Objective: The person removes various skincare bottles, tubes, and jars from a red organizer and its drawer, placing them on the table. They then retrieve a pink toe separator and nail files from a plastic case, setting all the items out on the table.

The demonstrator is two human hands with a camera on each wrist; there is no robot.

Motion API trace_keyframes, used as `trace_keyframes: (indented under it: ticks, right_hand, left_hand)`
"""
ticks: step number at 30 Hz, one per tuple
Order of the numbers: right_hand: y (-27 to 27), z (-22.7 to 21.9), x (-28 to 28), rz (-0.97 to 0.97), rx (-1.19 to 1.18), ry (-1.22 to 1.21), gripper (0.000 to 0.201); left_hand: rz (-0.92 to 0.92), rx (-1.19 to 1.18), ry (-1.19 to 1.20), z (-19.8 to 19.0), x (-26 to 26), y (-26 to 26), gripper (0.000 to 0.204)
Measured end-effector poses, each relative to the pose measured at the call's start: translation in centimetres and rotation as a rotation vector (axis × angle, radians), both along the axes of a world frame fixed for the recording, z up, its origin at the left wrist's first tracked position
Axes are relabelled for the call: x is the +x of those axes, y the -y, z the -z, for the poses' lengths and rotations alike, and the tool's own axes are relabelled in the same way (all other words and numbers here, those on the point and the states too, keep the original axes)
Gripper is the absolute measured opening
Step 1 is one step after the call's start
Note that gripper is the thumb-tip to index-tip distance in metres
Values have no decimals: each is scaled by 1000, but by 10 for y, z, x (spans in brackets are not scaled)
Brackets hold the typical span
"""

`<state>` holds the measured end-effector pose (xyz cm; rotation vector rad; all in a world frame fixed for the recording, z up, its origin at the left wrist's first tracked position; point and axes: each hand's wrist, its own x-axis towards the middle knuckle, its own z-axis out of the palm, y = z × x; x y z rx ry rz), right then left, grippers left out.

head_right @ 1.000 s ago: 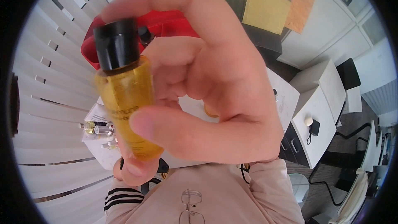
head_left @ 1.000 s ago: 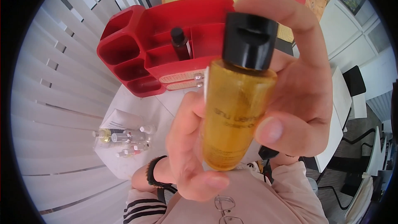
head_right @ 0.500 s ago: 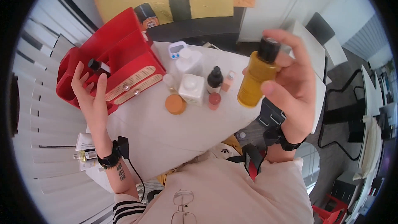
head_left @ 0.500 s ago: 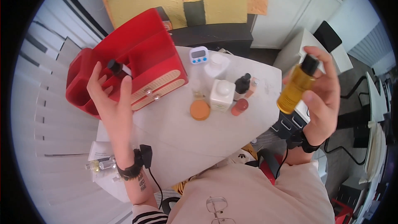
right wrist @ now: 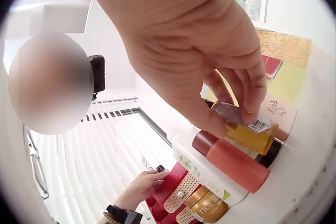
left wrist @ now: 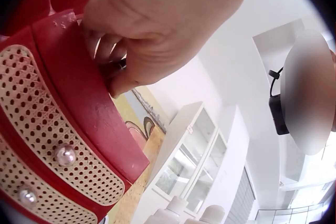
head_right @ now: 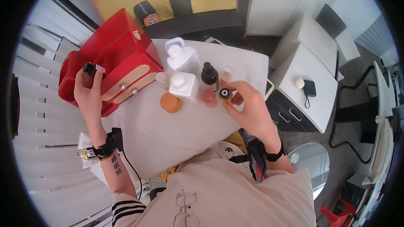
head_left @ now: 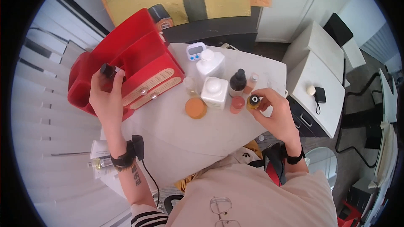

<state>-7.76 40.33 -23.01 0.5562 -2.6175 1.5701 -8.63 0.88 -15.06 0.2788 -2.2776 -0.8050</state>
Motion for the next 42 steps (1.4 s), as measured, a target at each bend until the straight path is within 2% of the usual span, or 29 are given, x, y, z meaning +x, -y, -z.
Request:
trace_keyframes:
  ticks: [1,2,4,6,7,9,10,12,13,14,16,17,20,22,23,25,26,27,28,29,30,32,33,36,37,38,40,41,42]
  right_hand:
    - [2,4,-1,6,-9,-10,40]
    - [2,7,-1,-28,-24,-16,40]
    - [2,16,-2,31,16,-14,41]
    - [5,27,-2,67,-59,-5,42]
    - [5,35,-2,84,-104,3,40]
    - [8,39,-1,91,-164,46,38]
    - [10,42,-1,94,-186,63,38]
    - [14,49,-3,84,-175,42,39]
    - [14,50,-3,100,-168,23,41]
    - [15,49,-1,94,-161,20,41]
    - [19,43,2,138,-135,26,41]
    - [18,41,6,134,-128,24,41]
    - [11,26,18,233,-201,-45,36]
    - [11,4,27,167,-279,-51,35]
    - [14,-9,32,176,-269,-48,35]
    - [27,-38,40,-159,-392,-19,38]
    - [32,-51,42,-324,-474,49,43]
    - [37,-57,39,-502,-495,20,59]
    - [48,-68,38,-594,-560,59,70]
    - [60,-75,37,-687,-624,100,82]
    - [69,-78,33,-670,-621,107,82]
    - [83,-80,24,-914,-697,9,120]
    - [86,-80,20,-909,-695,13,120]
    - [95,-77,19,-1010,-705,40,125]
    - [98,-78,23,-1021,-795,141,126]
    - [100,-80,25,-1028,-884,242,128]
    - [99,-83,26,-1043,-903,302,131]
    - [98,-85,27,-1067,-920,365,134]
    - [99,-86,29,-1060,-920,364,134]
  left_hand:
    - [-24,-11,-5,-4,2,0,40]
    - [-6,69,-88,-10,6,-4,39]
    - [28,169,-241,-25,20,-11,38]
    - [162,333,-372,-52,40,-32,54]
    - [130,323,-382,-60,52,-34,54]
    - [620,574,-328,-71,72,-37,71]
    - [597,570,-340,-72,78,-41,71]
    - [769,733,-289,-72,84,-55,90]
    - [655,782,-299,-76,85,-73,100]
    - [650,787,-307,-74,85,-72,100]
    - [772,791,-234,-71,83,-70,103]
    - [719,795,-174,-72,84,-71,110]
    - [703,793,-245,-60,80,-80,119]
    - [657,805,-219,-62,79,-89,117]
    - [634,866,-223,-62,79,-96,109]
    - [641,942,-219,-59,80,-104,90]
    - [655,951,-205,-57,81,-108,90]
    - [665,969,-190,-55,82,-112,89]
    - [673,989,-172,-53,83,-115,88]
    - [721,968,-32,-61,83,-113,86]
    - [729,980,-19,-58,83,-111,86]
    - [917,771,19,-53,82,-105,88]
    - [1004,658,33,-50,82,-104,90]
    - [969,772,-14,-39,87,-109,91]
    - [749,871,33,-39,95,-115,86]
    - [754,872,39,-44,98,-115,86]
    - [711,1068,147,-56,101,-115,86]
    - [840,977,75,-49,96,-114,87]
    - [845,980,79,-49,95,-116,87]
